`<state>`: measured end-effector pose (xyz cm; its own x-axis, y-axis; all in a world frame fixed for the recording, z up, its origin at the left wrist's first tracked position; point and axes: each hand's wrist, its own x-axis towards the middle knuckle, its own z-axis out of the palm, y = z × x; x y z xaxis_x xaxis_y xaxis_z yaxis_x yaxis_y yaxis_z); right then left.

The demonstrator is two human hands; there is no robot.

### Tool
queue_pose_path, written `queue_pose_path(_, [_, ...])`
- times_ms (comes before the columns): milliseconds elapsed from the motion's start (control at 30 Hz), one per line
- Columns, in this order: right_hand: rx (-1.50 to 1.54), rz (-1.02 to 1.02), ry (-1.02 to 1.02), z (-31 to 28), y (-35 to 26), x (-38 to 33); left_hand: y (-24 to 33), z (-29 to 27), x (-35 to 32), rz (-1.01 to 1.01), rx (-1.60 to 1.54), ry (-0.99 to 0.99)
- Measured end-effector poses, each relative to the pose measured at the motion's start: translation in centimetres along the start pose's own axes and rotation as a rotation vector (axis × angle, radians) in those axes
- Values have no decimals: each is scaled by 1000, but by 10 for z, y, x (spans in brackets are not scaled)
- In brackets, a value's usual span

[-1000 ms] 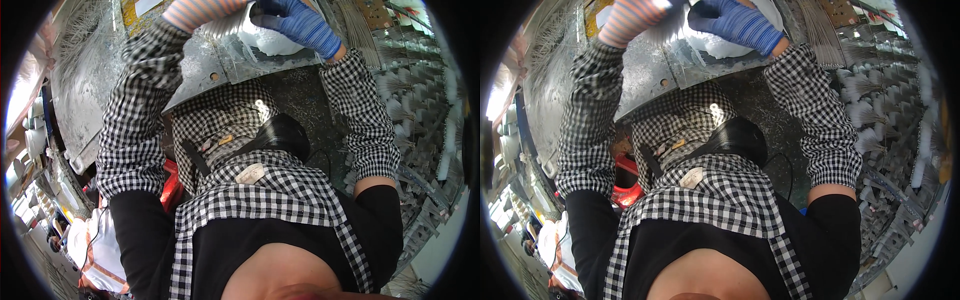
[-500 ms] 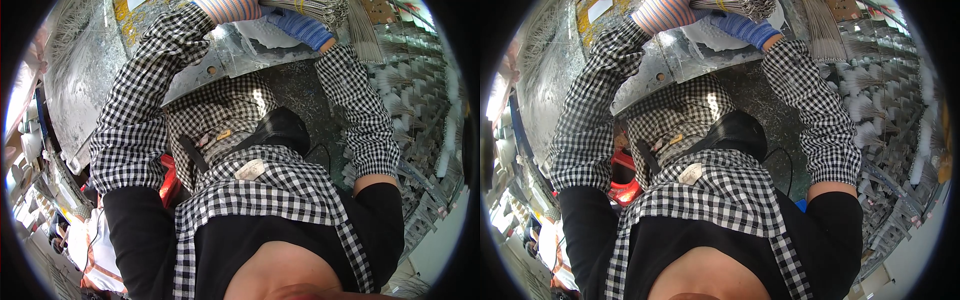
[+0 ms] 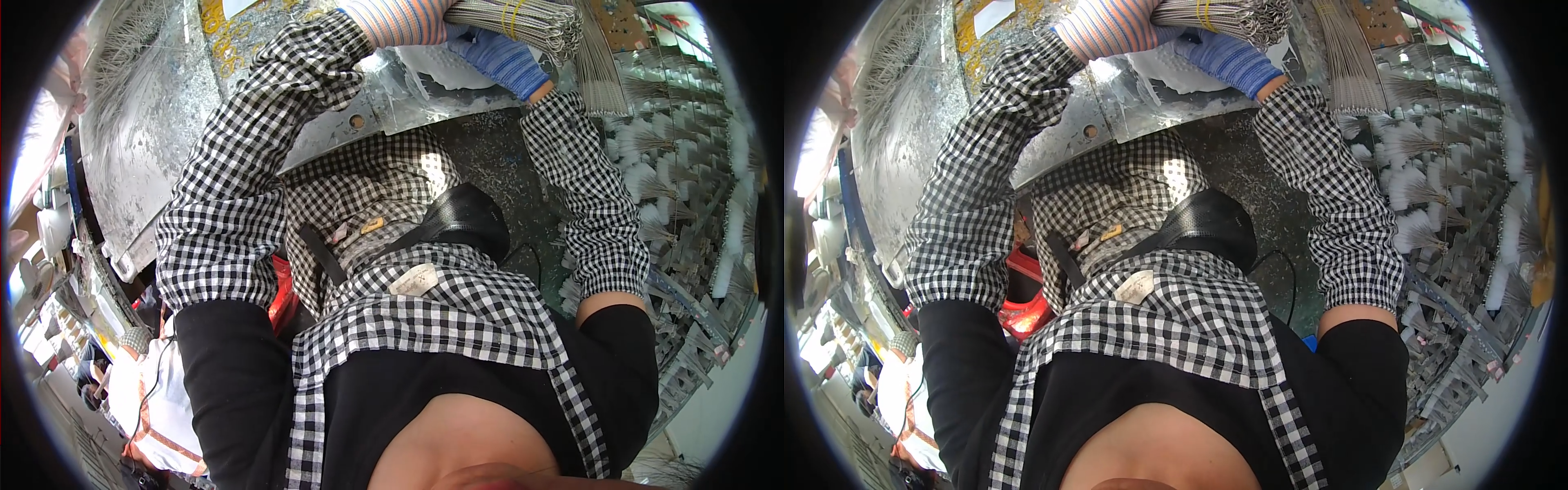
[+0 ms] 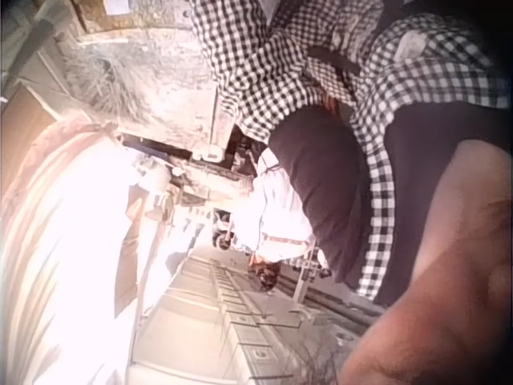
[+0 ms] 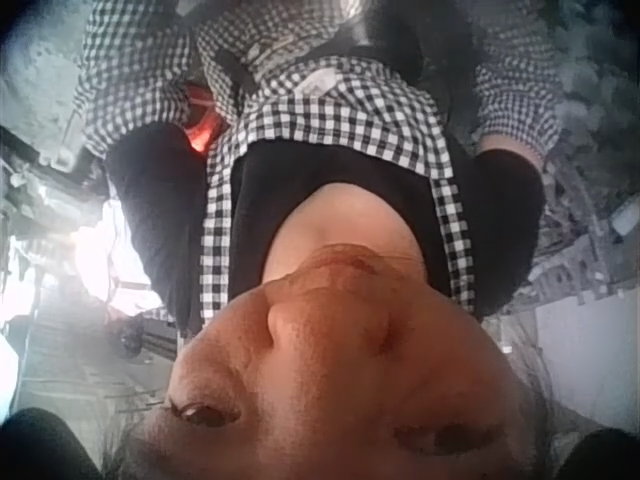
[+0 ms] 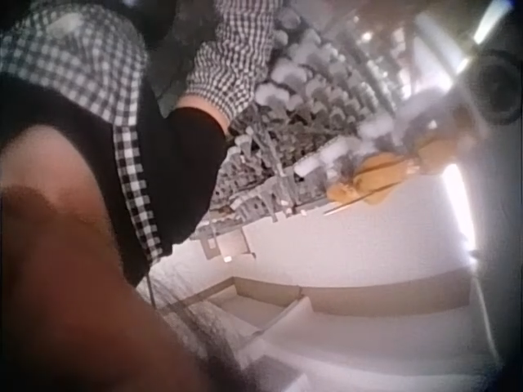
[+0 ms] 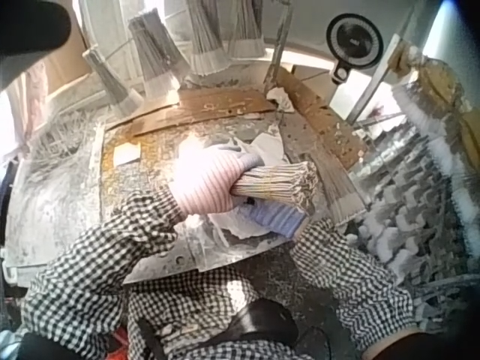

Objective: Gathering and dipping clusters of white and gray bristles into a white adhesive to manufacture industrial brushes.

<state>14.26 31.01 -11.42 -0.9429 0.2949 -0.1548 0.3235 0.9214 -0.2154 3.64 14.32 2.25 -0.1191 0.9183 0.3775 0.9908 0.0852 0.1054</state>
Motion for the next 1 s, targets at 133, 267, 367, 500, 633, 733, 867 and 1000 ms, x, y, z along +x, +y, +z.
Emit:
queue_pose_path(133, [36,-183,135,2,1,1,1,-6,-1,-76,-137,-57])
queue_pose_path(267, [20,-57,-88,2,3,-5,-3,1,-4,-43,-102,-39])
queue_pose_path(367, [31,-216,112,-9,-8,-14,-9,10,-4,-46,-273,-38])
queue_pose_path(500, [215,-215,111,-55,-34,-36,-3,4,-16,-162,-299,125])
queue_pose_path(633, [559,-264,592,-127,-42,-92,32,-27,-61,-624,-845,640])
queue_pose_path(733, [789,-196,665,-156,-48,-109,54,-53,-103,-848,-1810,878])
queue_pose_path(867, [764,-270,594,-170,-65,-108,86,-64,-127,-986,-1589,592])
queue_pose_path(1000, [651,-420,530,-183,-93,-104,97,-67,-140,-977,-385,-129])
